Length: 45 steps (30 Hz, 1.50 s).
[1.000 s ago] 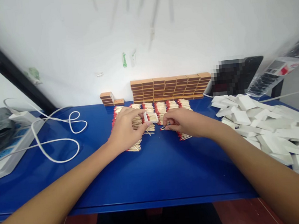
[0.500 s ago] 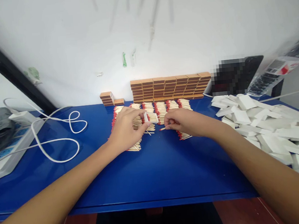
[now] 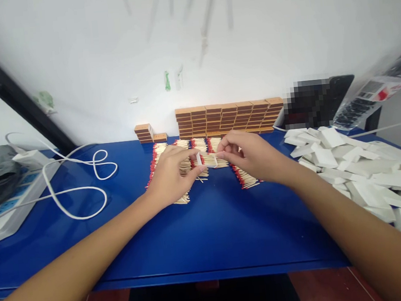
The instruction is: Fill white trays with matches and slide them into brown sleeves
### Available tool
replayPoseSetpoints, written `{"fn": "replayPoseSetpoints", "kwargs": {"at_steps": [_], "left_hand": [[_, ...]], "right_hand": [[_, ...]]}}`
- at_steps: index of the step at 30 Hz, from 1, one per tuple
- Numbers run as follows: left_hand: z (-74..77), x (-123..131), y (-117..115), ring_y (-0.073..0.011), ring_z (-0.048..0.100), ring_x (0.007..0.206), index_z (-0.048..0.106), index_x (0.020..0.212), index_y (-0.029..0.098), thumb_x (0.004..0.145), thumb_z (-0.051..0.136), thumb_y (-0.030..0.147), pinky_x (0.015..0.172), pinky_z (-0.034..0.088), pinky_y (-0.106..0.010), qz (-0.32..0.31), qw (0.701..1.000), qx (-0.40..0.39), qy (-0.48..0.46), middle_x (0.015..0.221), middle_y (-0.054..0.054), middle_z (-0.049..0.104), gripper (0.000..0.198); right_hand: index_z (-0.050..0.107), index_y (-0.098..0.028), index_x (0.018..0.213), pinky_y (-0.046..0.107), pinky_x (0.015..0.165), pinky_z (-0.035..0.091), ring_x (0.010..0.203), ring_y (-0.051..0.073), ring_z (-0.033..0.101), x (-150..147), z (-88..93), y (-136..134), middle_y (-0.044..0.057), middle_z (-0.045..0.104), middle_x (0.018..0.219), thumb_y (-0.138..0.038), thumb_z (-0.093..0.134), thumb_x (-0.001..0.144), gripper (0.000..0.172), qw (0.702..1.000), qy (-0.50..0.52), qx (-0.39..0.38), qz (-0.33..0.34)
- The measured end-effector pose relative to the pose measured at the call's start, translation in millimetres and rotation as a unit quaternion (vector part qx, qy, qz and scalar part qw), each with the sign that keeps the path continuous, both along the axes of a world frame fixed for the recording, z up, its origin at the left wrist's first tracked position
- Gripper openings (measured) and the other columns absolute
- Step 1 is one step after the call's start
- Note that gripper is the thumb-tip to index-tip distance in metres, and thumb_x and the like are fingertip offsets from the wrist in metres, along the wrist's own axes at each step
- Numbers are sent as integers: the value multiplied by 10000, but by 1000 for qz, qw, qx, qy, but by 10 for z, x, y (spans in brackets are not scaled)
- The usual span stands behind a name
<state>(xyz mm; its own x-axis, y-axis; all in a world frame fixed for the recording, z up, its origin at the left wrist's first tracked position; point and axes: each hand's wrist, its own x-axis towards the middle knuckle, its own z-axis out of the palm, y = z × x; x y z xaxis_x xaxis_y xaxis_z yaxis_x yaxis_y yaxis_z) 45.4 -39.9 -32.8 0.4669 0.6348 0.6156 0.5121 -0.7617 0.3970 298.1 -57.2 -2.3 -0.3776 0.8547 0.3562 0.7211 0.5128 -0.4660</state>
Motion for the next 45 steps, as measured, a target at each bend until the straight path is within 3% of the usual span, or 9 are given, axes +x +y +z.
{"fn": "replayPoseSetpoints", "kwargs": {"at_steps": [5,15,19,23,27,36,45], "left_hand": [[31,24,-34,-224,661,910,777,1135,229,963,772,436,897,514,-400,-32,999,11,-11,965,-40,774,269],[27,22,-39,-235,665,940,766,1141,228,954,780,433,907,522,-413,-16,1000,-5,-12,977,-42,777,277],[24,8,-9,-250,684,1021,759,1155,232,953,776,448,967,523,-432,9,1000,-13,-28,1021,-37,794,295],[22,-5,21,-254,680,1029,761,1120,221,927,814,402,962,522,-428,33,999,-4,-27,1006,-27,794,270],[32,-1,9,-251,678,1024,754,1142,228,928,813,402,966,527,-433,30,999,-3,-27,1010,-25,794,282],[28,-10,5,-249,685,1005,751,1129,216,940,799,401,954,529,-428,26,1000,-6,-14,1034,-38,793,269],[28,-5,8,-241,664,957,764,1089,223,941,792,464,926,517,-417,25,1000,0,-11,966,-31,782,284]], "right_hand": [[660,-212,925,320,710,405,777,194,555,-124,-42,-34,50,639,869,-278,613,997,109,999,20,33,-3],[688,-216,948,322,697,400,760,198,563,-90,-17,-26,59,650,870,-305,603,1000,133,998,-7,56,-19],[702,-201,882,328,713,391,778,207,576,-11,-47,37,69,658,861,-255,597,976,151,996,-75,25,-30],[710,-198,806,324,728,394,804,209,594,46,-97,95,74,682,882,-214,630,937,154,988,-147,-39,2],[689,-194,772,308,689,399,773,190,588,24,-95,83,69,687,903,-182,643,907,144,982,-162,-91,10],[677,-198,866,308,697,423,813,202,623,26,-150,94,91,714,994,-201,602,952,114,980,-169,-99,10],[639,-209,907,320,712,432,822,215,584,66,-45,31,83,642,941,-360,547,1038,220,998,-70,-3,-8]]}}
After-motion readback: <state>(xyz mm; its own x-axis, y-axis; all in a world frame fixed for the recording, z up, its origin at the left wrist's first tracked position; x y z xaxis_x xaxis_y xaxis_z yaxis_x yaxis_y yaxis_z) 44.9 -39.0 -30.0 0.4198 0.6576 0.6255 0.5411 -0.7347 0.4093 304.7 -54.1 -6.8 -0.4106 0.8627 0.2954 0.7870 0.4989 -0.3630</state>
